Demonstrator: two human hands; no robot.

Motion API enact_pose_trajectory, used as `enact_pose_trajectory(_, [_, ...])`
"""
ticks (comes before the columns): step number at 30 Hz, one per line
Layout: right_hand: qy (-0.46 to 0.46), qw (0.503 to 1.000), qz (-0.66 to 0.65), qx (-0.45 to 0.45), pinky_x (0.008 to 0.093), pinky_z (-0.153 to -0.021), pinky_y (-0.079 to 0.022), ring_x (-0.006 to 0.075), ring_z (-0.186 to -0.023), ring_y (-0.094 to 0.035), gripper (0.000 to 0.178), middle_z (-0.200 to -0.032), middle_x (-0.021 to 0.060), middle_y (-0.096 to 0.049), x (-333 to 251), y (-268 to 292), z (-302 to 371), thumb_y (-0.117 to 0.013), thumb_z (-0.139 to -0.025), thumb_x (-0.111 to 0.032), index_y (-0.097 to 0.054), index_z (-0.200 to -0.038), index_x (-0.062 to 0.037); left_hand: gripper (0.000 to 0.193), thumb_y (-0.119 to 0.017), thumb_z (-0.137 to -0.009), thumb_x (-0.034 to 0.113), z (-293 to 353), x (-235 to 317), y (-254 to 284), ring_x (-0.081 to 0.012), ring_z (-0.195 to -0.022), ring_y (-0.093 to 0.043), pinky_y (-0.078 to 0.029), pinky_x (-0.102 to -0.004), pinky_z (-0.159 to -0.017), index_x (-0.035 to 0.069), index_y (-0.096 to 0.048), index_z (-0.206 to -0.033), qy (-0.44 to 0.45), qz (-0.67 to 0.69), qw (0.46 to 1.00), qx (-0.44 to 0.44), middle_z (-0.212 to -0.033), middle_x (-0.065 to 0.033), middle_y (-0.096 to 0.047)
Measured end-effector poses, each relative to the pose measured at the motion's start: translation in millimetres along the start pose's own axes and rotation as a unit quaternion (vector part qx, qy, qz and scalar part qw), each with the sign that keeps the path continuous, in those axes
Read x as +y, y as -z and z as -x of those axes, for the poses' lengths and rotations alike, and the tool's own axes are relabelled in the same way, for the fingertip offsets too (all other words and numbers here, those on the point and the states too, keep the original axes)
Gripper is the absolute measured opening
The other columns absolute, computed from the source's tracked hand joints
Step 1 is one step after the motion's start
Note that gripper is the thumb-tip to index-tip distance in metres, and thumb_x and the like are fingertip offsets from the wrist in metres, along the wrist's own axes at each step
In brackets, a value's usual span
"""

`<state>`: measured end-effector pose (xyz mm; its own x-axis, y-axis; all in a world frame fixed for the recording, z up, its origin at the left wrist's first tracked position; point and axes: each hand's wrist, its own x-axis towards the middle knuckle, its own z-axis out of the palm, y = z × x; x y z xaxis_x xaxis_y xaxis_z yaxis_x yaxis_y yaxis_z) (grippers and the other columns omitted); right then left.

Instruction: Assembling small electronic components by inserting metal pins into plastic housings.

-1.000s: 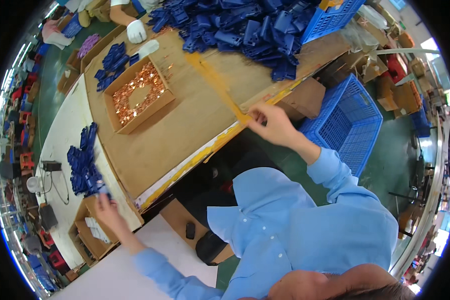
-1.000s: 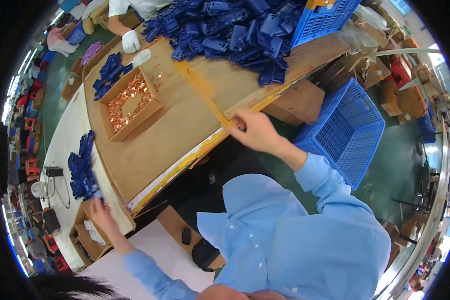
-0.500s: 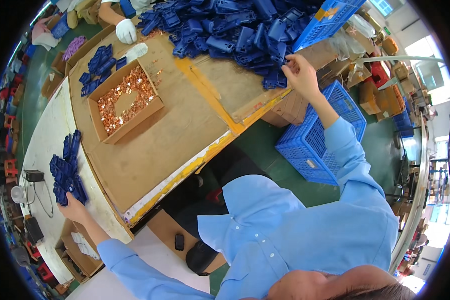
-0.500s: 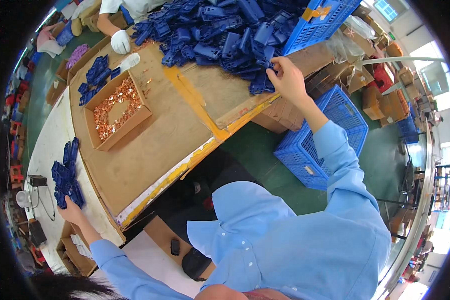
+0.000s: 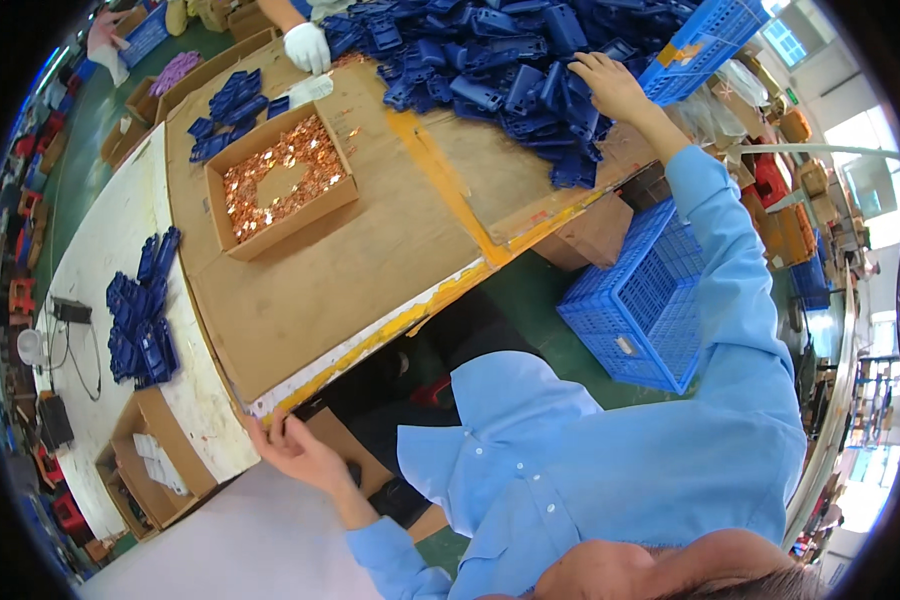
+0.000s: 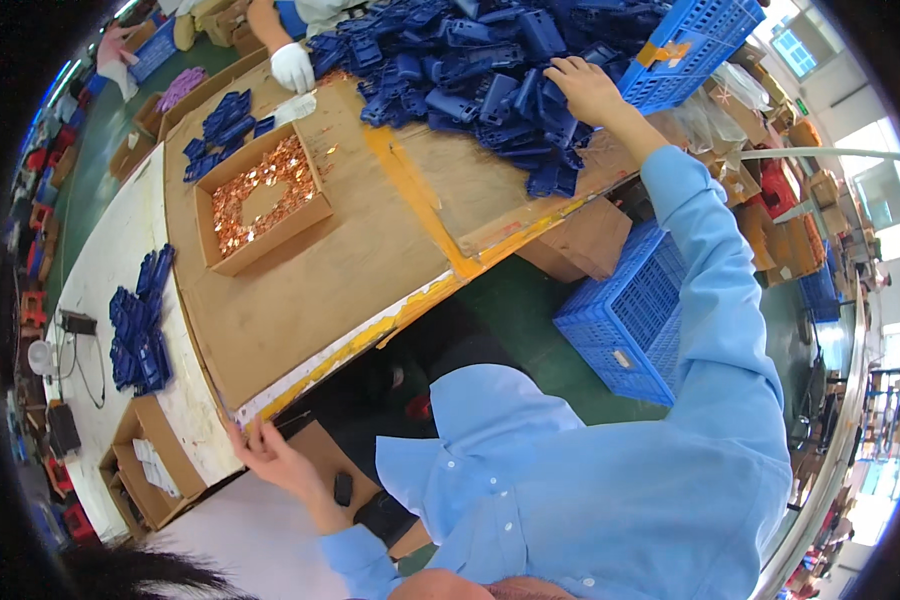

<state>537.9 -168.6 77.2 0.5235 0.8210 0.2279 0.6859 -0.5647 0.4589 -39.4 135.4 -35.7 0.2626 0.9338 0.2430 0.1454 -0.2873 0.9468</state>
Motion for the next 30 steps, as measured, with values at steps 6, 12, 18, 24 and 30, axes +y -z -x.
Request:
enact_pose_trajectory(6, [0.04,0.999,0.002,-0.001,0.0407,-0.098,-0.043,0.0282,-0.122,-0.047,0.057,-0.127,0.0099,-0.052,8,13,2,-0.065,-0.068,-0.002,-0.052,-0.123,-0.0075,0.048,-0.052,-0.093,-0.001,46,12,-24,-0.0231,-0.107,-0.059,-0.048,-0.0325,-0.091,0.0,-0.036,-0.138,0.061,0.057,0.996,0.02,-0.138,-0.0131,-0.044])
enact_pose_trajectory(12, [0.047,0.995,-0.047,0.078,0.0392,-0.096,-0.045,0.0299,-0.117,-0.05,0.052,-0.122,0.0115,-0.054,10,17,4,-0.066,-0.068,-0.009,-0.054,-0.118,-0.0034,0.042,-0.05,-0.093,-0.002,61,11,-31,-0.0235,-0.104,-0.06,-0.05,-0.0329,-0.088,-0.001,-0.039,-0.134,0.07,0.091,0.993,-0.01,-0.141,-0.0152,-0.041])
enact_pose_trajectory(18, [-0.002,0.97,-0.173,0.172,0.0395,-0.093,-0.046,0.0316,-0.11,-0.054,0.049,-0.115,0.0128,-0.057,-33,57,5,-0.066,-0.073,-0.012,-0.053,-0.12,-0.005,0.035,-0.049,-0.097,0.007,60,23,-30,-0.0173,-0.096,-0.062,-0.05,-0.0295,-0.087,0.0,-0.047,-0.131,0.057,0.096,0.994,-0.001,-0.103,-0.0149,-0.066])
enact_pose_trajectory(24, [0.14,0.839,-0.487,0.196,0.0365,-0.091,-0.049,0.0306,-0.109,-0.06,0.051,-0.119,0.0149,-0.061,-190,135,25,-0.073,-0.069,0.0,-0.059,-0.118,-0.0048,0.025,-0.051,-0.096,0.007,65,56,-61,-0.0188,-0.1,-0.062,-0.049,-0.0289,-0.088,-0.002,-0.058,-0.119,0.104,0.187,0.962,-0.171,-0.116,-0.0103,-0.06])
enact_pose_trajectory(30, [0.3,0.699,-0.624,0.176,0.0417,-0.088,-0.05,0.0318,-0.109,-0.061,0.048,-0.121,0.0132,-0.061,-335,167,76,-0.08,-0.067,-0.013,-0.055,-0.107,-0.0062,0.035,-0.041,-0.101,0.033,73,60,-75,-0.0156,-0.106,-0.056,-0.044,-0.0335,-0.09,0.005,-0.058,-0.115,0.296,0.47,0.804,-0.211,-0.11,-0.0055,-0.061])
